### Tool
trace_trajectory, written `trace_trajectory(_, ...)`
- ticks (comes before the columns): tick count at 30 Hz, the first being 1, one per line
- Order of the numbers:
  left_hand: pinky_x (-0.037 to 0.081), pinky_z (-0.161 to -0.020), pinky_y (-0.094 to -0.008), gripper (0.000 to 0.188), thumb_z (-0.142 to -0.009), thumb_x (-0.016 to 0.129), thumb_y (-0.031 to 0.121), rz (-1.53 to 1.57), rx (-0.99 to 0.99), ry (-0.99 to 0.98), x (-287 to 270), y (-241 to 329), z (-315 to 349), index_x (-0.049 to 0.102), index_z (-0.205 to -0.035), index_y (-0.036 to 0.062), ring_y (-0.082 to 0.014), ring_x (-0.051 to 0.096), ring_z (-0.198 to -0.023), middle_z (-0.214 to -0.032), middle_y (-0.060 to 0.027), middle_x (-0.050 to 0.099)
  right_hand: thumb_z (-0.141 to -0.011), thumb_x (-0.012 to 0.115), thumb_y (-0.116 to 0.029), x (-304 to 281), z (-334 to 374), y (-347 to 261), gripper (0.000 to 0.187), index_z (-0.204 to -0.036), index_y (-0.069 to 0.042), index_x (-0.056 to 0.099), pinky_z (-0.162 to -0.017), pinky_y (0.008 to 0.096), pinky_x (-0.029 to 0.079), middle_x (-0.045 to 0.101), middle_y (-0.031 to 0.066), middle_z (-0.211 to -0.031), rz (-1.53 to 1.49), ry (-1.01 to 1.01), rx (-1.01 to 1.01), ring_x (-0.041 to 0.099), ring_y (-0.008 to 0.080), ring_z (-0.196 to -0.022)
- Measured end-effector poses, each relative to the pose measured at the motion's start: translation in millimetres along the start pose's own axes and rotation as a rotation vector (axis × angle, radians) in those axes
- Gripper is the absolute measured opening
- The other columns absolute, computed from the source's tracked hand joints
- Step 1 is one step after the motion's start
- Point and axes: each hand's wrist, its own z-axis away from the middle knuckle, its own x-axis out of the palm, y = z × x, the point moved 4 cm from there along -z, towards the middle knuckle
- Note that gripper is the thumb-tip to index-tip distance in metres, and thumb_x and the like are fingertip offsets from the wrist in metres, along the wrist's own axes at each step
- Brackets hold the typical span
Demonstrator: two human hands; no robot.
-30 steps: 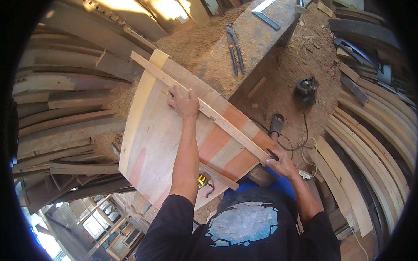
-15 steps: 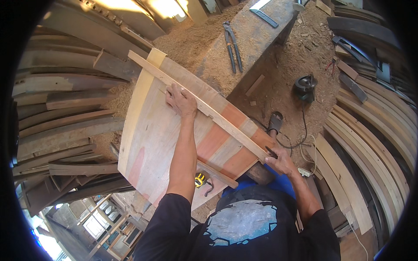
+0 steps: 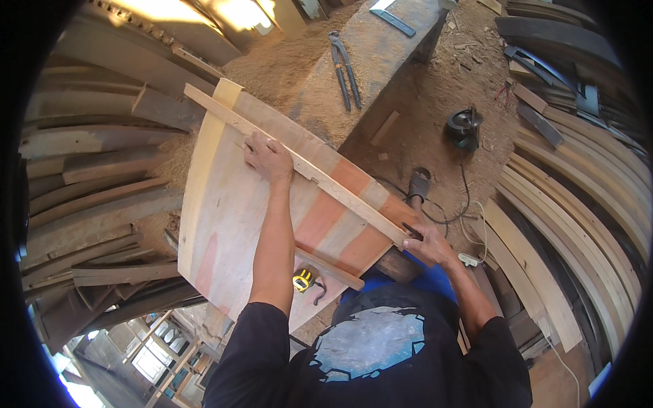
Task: The person nails a wooden strip onto a larger board, marks the wood, and then uses a tape measure to check the width of the board.
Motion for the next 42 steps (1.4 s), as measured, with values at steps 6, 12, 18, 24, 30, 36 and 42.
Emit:
trace_trajectory(6,0.026,-0.116,-0.0566,0.052,-0.096,0.05,0.022,-0.021,-0.007,0.009,-2,4,-1,0.05,-0.143,0.0006,-0.0479,0.037,-0.139,-0.15,-0.0308,0.045,-0.084,0.077,-0.017,-1,1,2,0.027,-0.101,0.003,0.07,-0.077,0.0343,0.05,0.069,0.0053,-0.086,0.018,-0.004,-0.041,0.062,0.0145,-0.084)
trace_trajectory(12,0.027,-0.115,-0.0562,0.052,-0.095,0.051,0.022,-0.008,0.006,-0.007,-1,-1,-1,0.051,-0.143,0.0005,-0.0468,0.039,-0.138,-0.148,-0.0315,0.046,-0.084,0.076,-0.016,2,-5,17,0.023,-0.097,0.002,0.069,-0.07,0.0333,0.047,0.06,0.0021,-0.077,-0.024,-0.023,-0.067,0.056,0.0125,-0.078)
trace_trajectory(18,0.026,-0.115,-0.0607,0.053,-0.097,0.047,0.025,-0.003,-0.01,-0.044,1,0,-2,0.048,-0.145,0.0026,-0.0481,0.036,-0.141,-0.152,-0.0304,0.045,-0.086,0.075,-0.014,4,-3,17,0.018,-0.094,0.001,0.069,-0.066,0.0308,0.044,0.057,-0.0013,-0.076,-0.139,-0.027,-0.025,0.052,0.0099,-0.074)
trace_trajectory(24,0.024,-0.117,-0.059,0.054,-0.098,0.047,0.025,-0.001,-0.019,-0.038,1,-4,-3,0.047,-0.147,0.0031,-0.0467,0.034,-0.143,-0.154,-0.0298,0.043,-0.085,0.074,-0.012,5,-6,26,0.017,-0.093,0.003,0.068,-0.067,0.0307,0.044,0.058,-0.0016,-0.076,-0.131,-0.006,-0.053,0.053,0.0102,-0.074)
trace_trajectory(30,0.024,-0.117,-0.0589,0.054,-0.097,0.048,0.025,-0.005,-0.026,-0.042,-2,0,-2,0.047,-0.146,0.0028,-0.0462,0.034,-0.142,-0.153,-0.0297,0.043,-0.084,0.075,-0.01,5,-7,17,0.017,-0.094,0.003,0.069,-0.068,0.0314,0.045,0.06,-0.0004,-0.078,-0.151,-0.037,0.005,0.054,0.0107,-0.076)
trace_trajectory(36,0.026,-0.115,-0.0559,0.051,-0.096,0.049,0.024,-0.031,-0.01,-0.015,-2,1,-3,0.05,-0.142,0.0014,-0.0435,0.038,-0.139,-0.15,-0.0264,0.045,-0.084,0.075,-0.009,5,-5,19,0.018,-0.097,0.003,0.07,-0.07,0.0306,0.045,0.061,-0.0003,-0.079,-0.148,-0.035,0.009,0.054,0.0107,-0.077)
trace_trajectory(42,0.028,-0.114,-0.0547,0.051,-0.095,0.049,0.023,-0.017,0.005,-0.017,-2,1,-3,0.051,-0.141,0.0006,-0.0432,0.039,-0.137,-0.15,-0.0265,0.046,-0.084,0.075,-0.009,4,-6,16,0.019,-0.098,0.004,0.07,-0.069,0.0311,0.045,0.061,0.0,-0.079,-0.141,-0.053,0.018,0.054,0.0112,-0.077)
